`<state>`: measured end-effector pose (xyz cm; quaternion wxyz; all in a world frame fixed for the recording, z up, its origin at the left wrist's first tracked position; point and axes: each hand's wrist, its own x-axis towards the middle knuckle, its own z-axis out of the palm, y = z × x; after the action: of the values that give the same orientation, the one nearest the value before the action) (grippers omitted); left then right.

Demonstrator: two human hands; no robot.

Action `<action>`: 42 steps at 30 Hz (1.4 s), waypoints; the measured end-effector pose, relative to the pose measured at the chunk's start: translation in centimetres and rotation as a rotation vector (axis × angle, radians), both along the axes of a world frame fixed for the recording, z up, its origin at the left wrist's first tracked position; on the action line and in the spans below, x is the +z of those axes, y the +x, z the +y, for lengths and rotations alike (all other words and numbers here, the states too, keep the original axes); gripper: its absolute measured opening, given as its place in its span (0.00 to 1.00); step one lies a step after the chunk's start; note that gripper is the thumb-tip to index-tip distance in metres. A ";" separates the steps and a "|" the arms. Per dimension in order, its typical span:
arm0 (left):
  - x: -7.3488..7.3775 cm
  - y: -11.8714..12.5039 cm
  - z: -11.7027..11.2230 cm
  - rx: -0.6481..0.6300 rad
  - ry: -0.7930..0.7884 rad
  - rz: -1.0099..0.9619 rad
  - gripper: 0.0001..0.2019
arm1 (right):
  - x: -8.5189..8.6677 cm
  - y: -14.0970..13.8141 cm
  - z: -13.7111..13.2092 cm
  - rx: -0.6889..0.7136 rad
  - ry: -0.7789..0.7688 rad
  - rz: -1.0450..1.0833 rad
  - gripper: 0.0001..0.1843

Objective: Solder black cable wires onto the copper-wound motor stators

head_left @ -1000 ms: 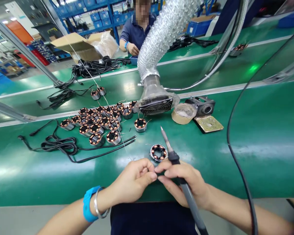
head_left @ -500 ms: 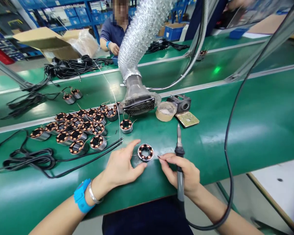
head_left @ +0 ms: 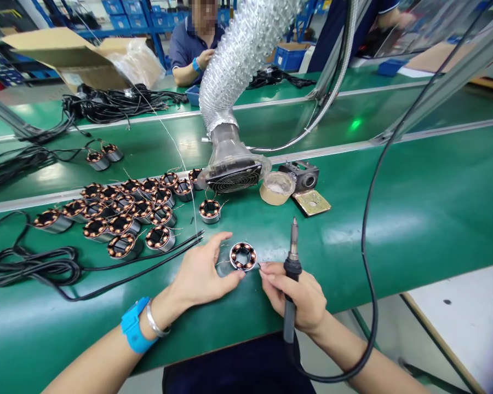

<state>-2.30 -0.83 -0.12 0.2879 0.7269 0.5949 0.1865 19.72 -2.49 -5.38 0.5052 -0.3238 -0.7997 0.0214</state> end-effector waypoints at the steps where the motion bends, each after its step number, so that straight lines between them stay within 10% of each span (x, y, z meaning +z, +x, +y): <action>1: 0.0 0.1 0.1 0.004 -0.030 -0.023 0.34 | 0.0 0.0 0.0 0.000 0.011 -0.013 0.17; 27: -0.6 0.2 0.7 0.044 -0.205 -0.259 0.25 | 0.3 0.0 1.1 0.031 -0.047 -0.187 0.19; 42: -1.3 -0.1 0.7 0.043 -0.289 -0.334 0.25 | 1.3 2.4 5.9 0.466 -0.131 -0.206 0.13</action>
<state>-2.39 -0.12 -1.46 0.4798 0.6243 0.5747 0.2231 22.10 3.45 -4.03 0.3804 -0.1635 -0.8968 0.1557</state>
